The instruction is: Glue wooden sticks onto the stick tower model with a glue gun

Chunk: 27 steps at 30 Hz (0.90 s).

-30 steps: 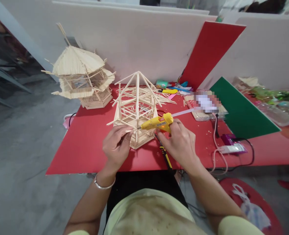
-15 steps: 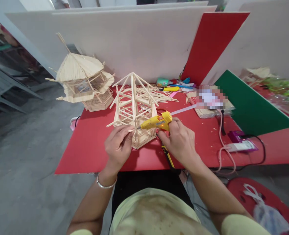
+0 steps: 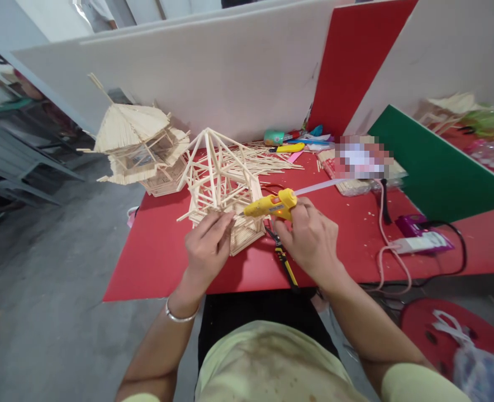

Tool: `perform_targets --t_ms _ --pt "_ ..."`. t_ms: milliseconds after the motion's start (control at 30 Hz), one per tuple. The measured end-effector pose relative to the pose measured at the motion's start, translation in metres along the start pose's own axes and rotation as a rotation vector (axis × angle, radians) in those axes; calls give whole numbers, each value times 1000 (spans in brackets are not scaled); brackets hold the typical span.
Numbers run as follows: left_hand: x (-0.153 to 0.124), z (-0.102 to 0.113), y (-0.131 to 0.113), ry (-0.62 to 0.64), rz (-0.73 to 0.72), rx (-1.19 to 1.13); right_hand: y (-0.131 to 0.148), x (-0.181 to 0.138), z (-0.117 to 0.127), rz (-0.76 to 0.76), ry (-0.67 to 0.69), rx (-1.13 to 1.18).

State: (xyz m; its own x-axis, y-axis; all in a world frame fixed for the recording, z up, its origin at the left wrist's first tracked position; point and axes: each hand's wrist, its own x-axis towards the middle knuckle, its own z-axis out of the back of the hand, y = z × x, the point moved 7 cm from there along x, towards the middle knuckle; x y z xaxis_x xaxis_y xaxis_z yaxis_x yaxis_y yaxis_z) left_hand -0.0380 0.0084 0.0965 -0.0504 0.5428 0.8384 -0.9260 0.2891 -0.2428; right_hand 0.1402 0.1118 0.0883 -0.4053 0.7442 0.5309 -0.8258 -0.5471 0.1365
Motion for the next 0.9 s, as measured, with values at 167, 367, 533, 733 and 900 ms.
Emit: perform_targets --t_ms 167,367,533,733,900 --pt "5 -9 -9 66 -52 147 -11 -3 4 -2 -41 -40" --pt "14 -19 -17 225 -5 359 -19 -7 7 14 -122 -30" --pt "26 -33 -21 549 179 594 -24 -10 6 1 -133 -33" --pt "31 -46 -26 712 248 683 -31 -14 4 -33 -101 17" --pt "32 -53 -27 782 229 704 -40 -15 -6 -97 -34 85"
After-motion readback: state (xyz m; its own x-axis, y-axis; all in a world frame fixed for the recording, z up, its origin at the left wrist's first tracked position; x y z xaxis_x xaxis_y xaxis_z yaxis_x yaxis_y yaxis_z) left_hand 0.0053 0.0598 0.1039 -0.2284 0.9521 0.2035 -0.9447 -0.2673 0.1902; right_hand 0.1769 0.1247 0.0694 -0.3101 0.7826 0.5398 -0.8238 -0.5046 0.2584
